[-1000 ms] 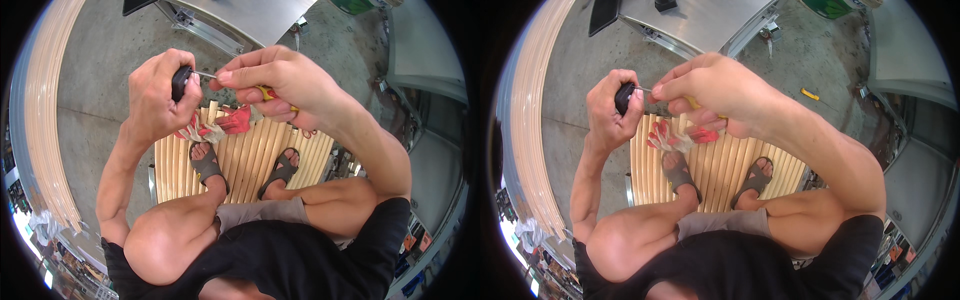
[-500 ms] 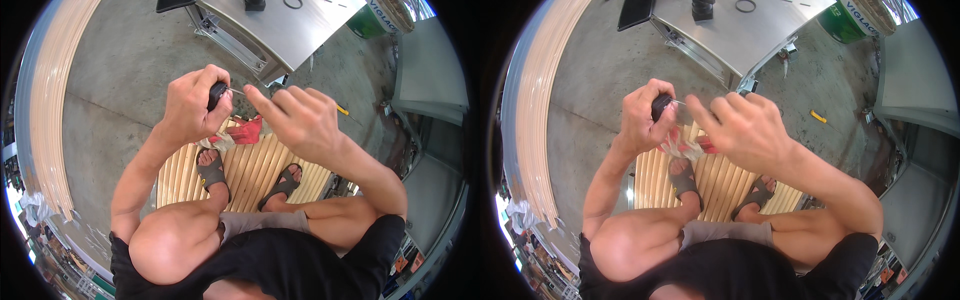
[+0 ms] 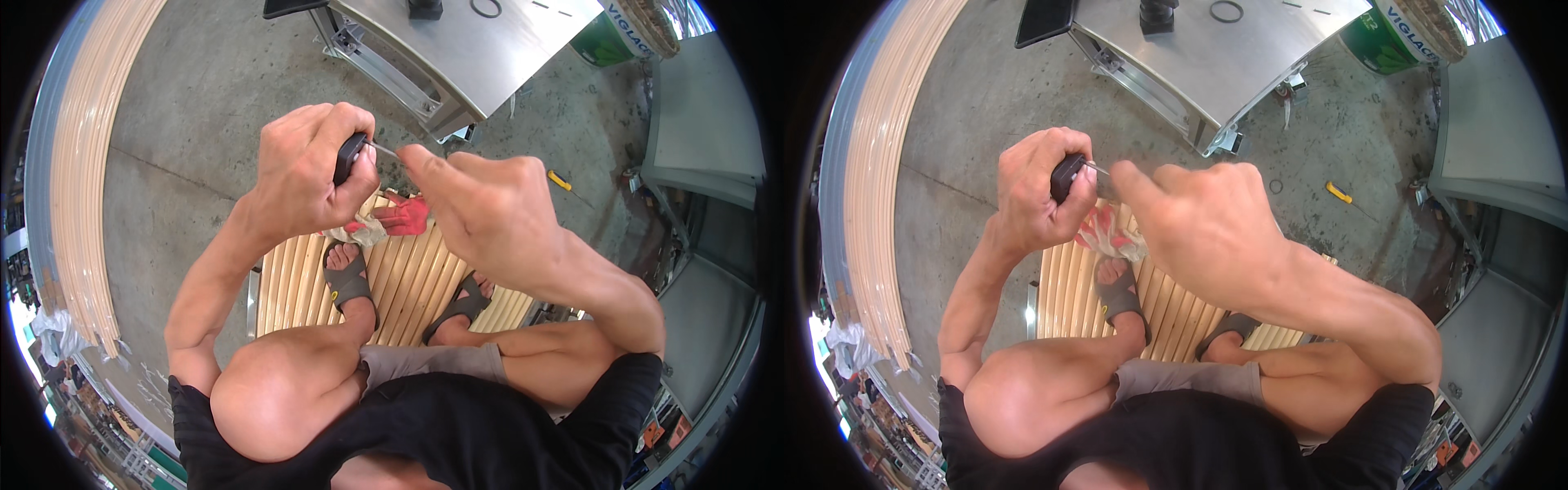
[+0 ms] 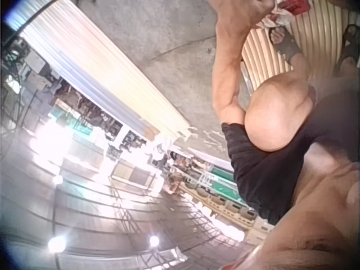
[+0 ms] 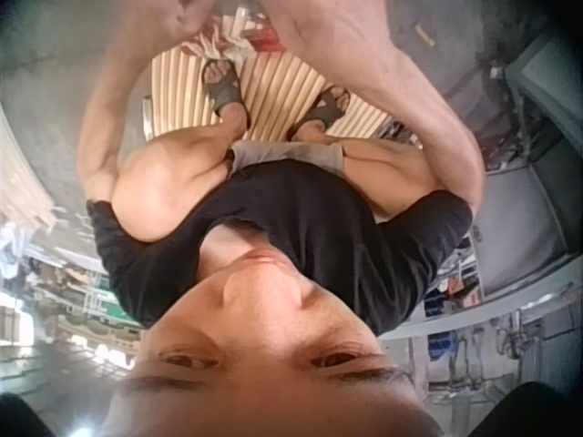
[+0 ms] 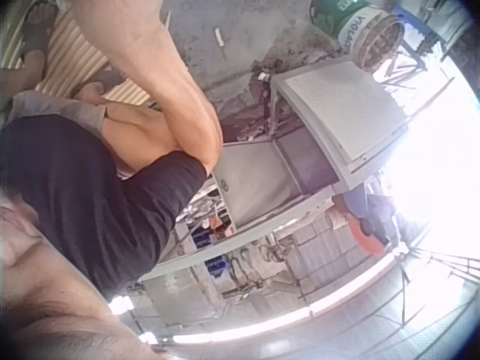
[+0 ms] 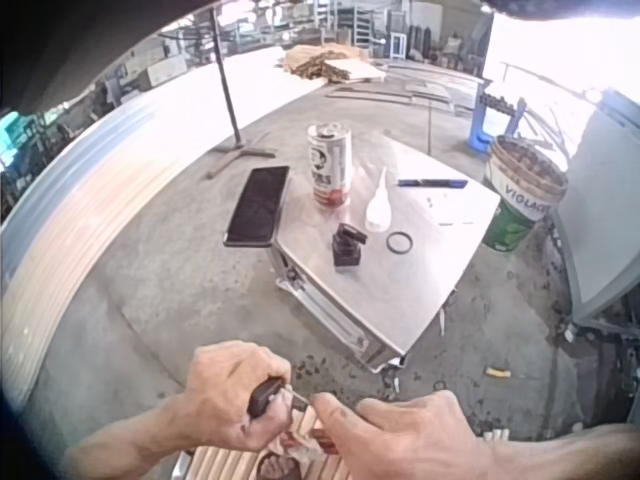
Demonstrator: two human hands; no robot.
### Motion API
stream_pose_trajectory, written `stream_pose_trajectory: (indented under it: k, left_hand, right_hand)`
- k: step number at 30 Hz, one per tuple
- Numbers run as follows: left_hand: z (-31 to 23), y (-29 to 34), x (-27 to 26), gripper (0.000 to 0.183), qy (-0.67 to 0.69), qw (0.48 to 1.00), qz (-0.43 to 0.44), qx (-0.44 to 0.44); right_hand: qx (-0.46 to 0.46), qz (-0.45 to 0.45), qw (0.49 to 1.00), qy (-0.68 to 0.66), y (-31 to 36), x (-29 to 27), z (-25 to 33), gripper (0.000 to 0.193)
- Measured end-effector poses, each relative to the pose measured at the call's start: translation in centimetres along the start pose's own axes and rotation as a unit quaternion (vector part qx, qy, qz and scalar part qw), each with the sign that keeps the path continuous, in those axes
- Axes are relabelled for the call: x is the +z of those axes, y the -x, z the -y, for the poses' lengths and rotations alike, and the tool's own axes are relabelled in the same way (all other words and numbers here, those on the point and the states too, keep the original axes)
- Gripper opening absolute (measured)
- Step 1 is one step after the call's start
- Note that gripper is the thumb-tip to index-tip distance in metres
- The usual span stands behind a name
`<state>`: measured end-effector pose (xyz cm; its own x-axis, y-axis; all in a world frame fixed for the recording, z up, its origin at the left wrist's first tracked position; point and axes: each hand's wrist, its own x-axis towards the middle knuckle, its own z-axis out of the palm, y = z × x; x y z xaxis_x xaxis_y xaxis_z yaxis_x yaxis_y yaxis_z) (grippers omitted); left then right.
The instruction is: The person disassembles and reassembles a black valve component by removing and replacing small screws using a screwdriver, handling an O-ring and a secondary metal part.
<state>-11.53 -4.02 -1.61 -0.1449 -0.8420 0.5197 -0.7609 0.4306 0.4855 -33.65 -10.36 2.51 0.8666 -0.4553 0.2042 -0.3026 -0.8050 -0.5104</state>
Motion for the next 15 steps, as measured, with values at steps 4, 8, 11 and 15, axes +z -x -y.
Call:
stream_pose_trajectory:
  k: [4, 8, 11, 15]
  left_hand:
    - [0.1, -0.1, 0.1, 0.016, -0.003, 1.000, 0.003, 0.008]
    - [0.3, 0.1, 0.6, 0.017, -0.007, 1.000, 0.011, 0.012]
    - [0.1, 0.7, 1.1, 0.018, -0.004, 1.000, 0.015, 0.020]
    - [0.4, 1.7, 2.1, 0.022, 0.006, 0.999, 0.030, 0.032]
  right_hand:
    - [0.155, 0.019, 0.945, -0.288, -0.9, 0.1, -0.3, 0.026]
    - [0.339, 0.133, 0.779, -0.510, -1.5, -1.3, -1.1, 0.027]
    - [0.444, 0.210, 0.582, -0.649, -1.6, -1.9, -2.4, 0.028]
    - [0.420, 0.239, 0.484, -0.729, -0.5, 0.2, -3.9, 0.028]
